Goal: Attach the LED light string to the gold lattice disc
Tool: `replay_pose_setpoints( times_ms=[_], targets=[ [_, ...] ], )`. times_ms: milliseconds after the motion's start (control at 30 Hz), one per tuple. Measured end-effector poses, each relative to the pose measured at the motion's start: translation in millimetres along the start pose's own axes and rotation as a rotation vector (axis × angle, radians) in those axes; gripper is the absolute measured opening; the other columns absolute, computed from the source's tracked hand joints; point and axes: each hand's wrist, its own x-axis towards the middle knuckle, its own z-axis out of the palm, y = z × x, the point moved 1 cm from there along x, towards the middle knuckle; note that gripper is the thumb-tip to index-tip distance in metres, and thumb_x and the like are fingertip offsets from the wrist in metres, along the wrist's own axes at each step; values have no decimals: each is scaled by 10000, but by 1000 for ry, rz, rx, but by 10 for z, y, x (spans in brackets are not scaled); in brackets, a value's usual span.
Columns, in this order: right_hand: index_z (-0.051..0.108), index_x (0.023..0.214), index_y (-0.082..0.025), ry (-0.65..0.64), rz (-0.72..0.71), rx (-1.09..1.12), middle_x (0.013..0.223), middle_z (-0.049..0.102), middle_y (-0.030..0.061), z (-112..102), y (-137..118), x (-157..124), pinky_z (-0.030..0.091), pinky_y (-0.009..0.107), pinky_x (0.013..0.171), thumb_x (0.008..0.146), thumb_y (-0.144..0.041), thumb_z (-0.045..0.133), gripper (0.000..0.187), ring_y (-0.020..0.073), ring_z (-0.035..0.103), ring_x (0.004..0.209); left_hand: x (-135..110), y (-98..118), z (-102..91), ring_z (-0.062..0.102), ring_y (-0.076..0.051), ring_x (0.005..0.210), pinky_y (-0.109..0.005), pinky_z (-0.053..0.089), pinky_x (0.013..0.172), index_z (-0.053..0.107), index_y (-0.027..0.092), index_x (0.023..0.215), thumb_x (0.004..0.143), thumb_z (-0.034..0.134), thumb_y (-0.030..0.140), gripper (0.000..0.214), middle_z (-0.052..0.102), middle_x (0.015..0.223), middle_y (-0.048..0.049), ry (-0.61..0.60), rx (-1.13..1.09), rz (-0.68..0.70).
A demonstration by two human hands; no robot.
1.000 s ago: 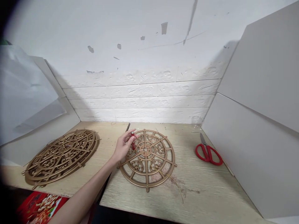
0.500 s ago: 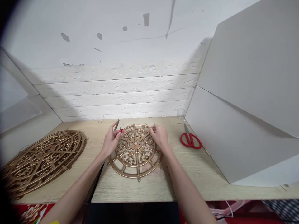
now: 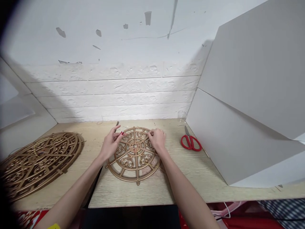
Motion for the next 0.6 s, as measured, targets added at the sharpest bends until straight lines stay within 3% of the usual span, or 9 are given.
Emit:
replay_pose_setpoints(
  times_ms=[233, 400, 500, 600],
  targets=[
    [641, 685, -143, 90, 176, 929, 703, 639, 22, -111, 20, 89, 389, 236, 577, 639, -401, 703, 269, 121, 519, 603, 14, -27, -13, 647, -223, 962, -353, 482, 813, 528, 169, 1172, 823, 550, 318, 381, 703, 1009, -98, -13, -23, 14],
    [617, 705, -159, -33, 193, 1485, 765, 613, -6, -305, -89, 73, 342, 167, 463, 588, -308, 790, 256, 37, 406, 509, 44, -49, 1, 642, -215, 966, -352, 476, 848, 607, 160, 1024, 782, 591, 290, 276, 699, 1006, -95, -20, -118, -1],
    [609, 739, -158, -87, 182, 1683, 762, 603, -16, -421, -123, 53, 358, 128, 447, 613, -232, 801, 241, 16, 406, 499, 62, -78, 8, 640, -217, 972, -356, 471, 864, 609, 155, 994, 767, 605, 290, 265, 698, 997, -99, -19, -189, 6],
    [622, 774, -149, -25, 192, 1752, 751, 603, -16, -514, -86, 65, 386, 101, 454, 613, -193, 808, 250, 6, 426, 505, 69, -89, 4, 629, -220, 1010, -354, 468, 873, 595, 161, 994, 778, 592, 302, 258, 690, 1028, -104, -15, -240, 24]
  ],
)
